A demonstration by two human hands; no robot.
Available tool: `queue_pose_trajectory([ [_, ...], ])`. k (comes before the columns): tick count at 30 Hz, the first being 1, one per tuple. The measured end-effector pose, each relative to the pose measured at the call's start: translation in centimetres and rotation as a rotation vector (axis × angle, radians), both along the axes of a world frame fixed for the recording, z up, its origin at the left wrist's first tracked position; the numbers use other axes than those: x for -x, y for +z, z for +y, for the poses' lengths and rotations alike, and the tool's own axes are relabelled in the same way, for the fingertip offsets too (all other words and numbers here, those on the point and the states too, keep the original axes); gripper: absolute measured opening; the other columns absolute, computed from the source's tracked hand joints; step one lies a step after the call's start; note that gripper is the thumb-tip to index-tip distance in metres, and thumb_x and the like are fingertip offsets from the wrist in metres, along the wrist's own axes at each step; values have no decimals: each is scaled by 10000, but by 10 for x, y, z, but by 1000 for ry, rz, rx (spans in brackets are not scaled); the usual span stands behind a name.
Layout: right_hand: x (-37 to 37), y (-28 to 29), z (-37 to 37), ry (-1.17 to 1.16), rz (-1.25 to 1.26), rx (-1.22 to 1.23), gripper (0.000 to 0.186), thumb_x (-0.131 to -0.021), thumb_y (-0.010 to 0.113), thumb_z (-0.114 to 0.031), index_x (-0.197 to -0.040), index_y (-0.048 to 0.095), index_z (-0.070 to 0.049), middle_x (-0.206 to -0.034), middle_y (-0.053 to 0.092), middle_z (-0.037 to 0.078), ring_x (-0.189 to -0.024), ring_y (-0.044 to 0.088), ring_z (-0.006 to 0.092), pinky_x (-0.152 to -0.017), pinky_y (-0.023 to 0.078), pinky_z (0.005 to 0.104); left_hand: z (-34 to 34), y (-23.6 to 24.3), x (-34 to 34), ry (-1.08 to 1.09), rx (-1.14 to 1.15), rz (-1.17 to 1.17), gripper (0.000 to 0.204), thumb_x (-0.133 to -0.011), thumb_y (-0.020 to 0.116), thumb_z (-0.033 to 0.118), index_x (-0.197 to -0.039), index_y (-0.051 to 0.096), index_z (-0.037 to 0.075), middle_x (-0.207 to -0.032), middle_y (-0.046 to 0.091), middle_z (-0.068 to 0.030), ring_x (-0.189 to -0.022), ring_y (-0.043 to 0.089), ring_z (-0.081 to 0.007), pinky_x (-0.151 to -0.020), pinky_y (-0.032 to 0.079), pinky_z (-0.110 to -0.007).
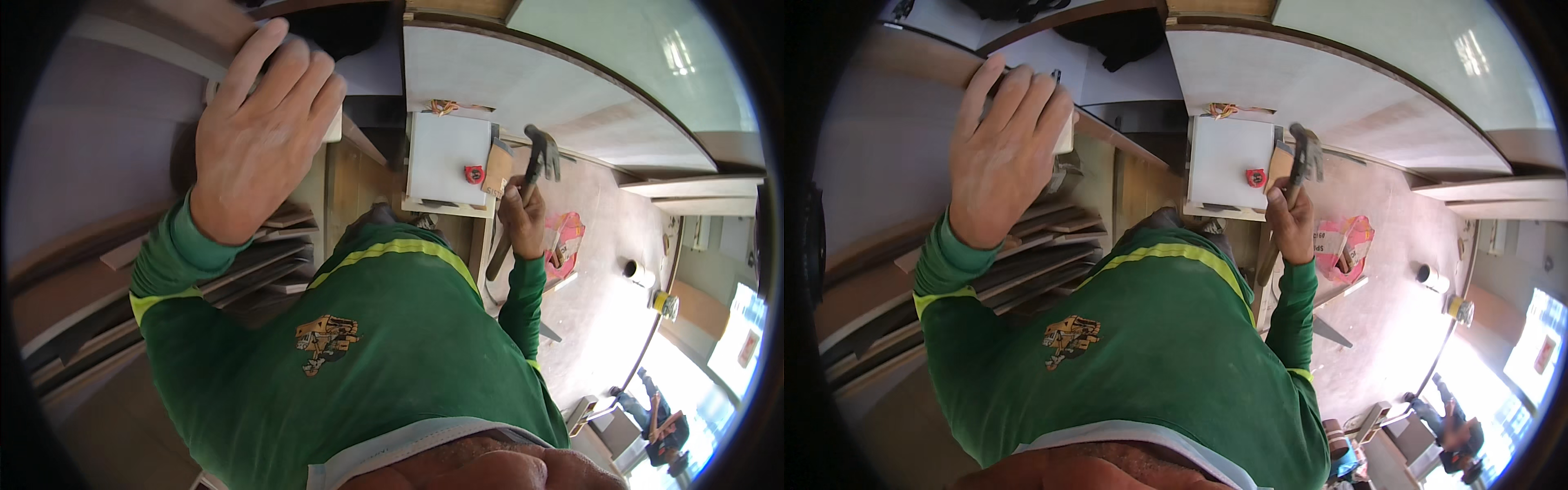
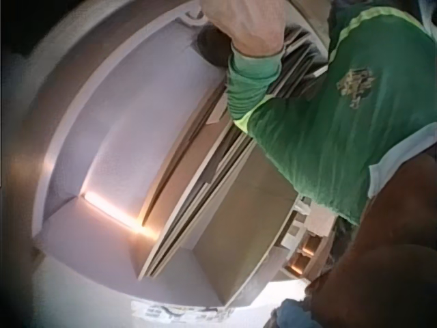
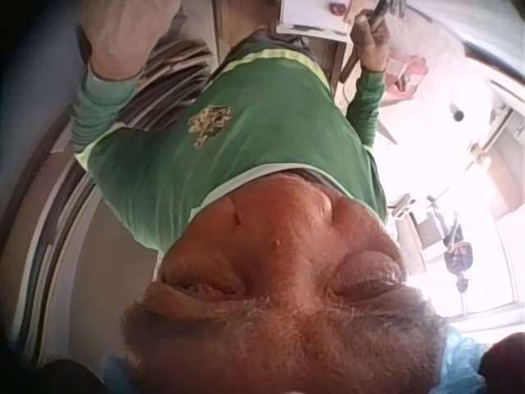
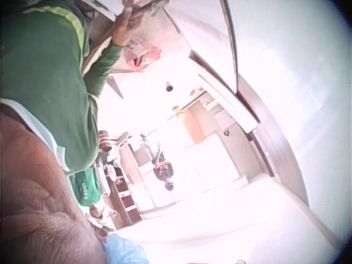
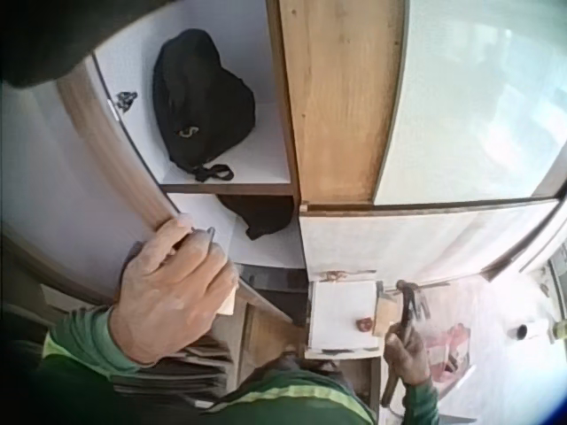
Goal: The person installs a wooden trim piece along the top edge of a cabinet. They use a hammer to tap small wooden blocks into place to secure the trim, repeatedly adjusting the trim and tapping the blocks.
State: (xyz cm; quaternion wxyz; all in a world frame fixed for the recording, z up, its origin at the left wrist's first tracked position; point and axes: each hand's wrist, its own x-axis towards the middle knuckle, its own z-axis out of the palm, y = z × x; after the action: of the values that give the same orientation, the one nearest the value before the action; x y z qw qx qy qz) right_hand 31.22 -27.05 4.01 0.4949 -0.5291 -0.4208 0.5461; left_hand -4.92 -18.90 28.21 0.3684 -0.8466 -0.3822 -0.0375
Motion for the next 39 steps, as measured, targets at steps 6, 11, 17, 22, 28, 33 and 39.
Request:
queue_pose_trajectory([
  [6, 11, 21, 42, 315, -122, -18, 340, -1079, 721, -371, -1076, 609, -50, -758, 518, -47, -633, 480, 55, -574, 427, 252, -64, 4, 5, 283, -31, -65, 92, -875, 743, 180, -954, 697, 166, -937, 661, 45, -987, 654, -133, -1191, 369, -396],
  [11, 12, 7, 58, 395, -99, -82, 310, -1079, 729, -332, -1026, 592, -59, -740, 490, -61, -623, 440, 40, -563, 383, 253, -102, 11, 10, 555, -26, -61, 168, -937, 801, 267, -1060, 723, 183, -956, 718, 30, -1006, 671, -169, -1120, 398, -403],
  [17, 0, 14, 61, 403, -156, -89, 280, -1076, 731, -286, -1072, 616, -30, -782, 533, -48, -682, 480, 53, -620, 411, 251, -130, 11, 29, 719, -72, -164, 181, -983, 789, 273, -1109, 742, 152, -983, 759, -21, -1036, 695, -238, -1079, 447, -455],
  [22, -23, 25, 45, 291, -213, -90, 240, -1072, 715, -216, -1153, 598, -23, -884, 561, -25, -795, 518, 83, -702, 456, 264, -144, -5, 50, 892, -170, -372, 225, -1050, 727, 284, -1139, 745, 78, -1009, 754, -92, -1016, 698, -312, -1053, 474, -509],
  [28, -56, 33, 36, 130, -297, -160, 146, -1105, 633, -191, -1163, 543, -92, -791, 482, -72, -612, 400, 16, -526, 307, 210, -106, -42, 33, 659, 33, -1148, 310, -1084, 695, 327, -1167, 719, 29, -1057, 729, -153, -921, 676, -269, -908, 540, -392],
  [33, -55, 108, 41, 140, -602, -283, 264, -1122, 622, -200, -1298, 636, -5, -828, 563, 0, -692, 498, 91, -618, 421, 271, -13, -113, 36, 304, 605, -1389, 239, -1080, 696, 248, -1152, 689, 20, -1016, 697, -59, -890, 614, -170, -859, 523, -307],
  [39, -7, 200, 81, 272, -1115, -448, 334, -1067, 648, -95, -1388, 624, -7, -984, 745, 179, -816, 702, 299, -770, 564, 389, 117, -262, 25, 52, 1142, -1924, 192, -1058, 716, 201, -1184, 707, 57, -1097, 671, -6, -956, 643, -92, -852, 564, -285],
])
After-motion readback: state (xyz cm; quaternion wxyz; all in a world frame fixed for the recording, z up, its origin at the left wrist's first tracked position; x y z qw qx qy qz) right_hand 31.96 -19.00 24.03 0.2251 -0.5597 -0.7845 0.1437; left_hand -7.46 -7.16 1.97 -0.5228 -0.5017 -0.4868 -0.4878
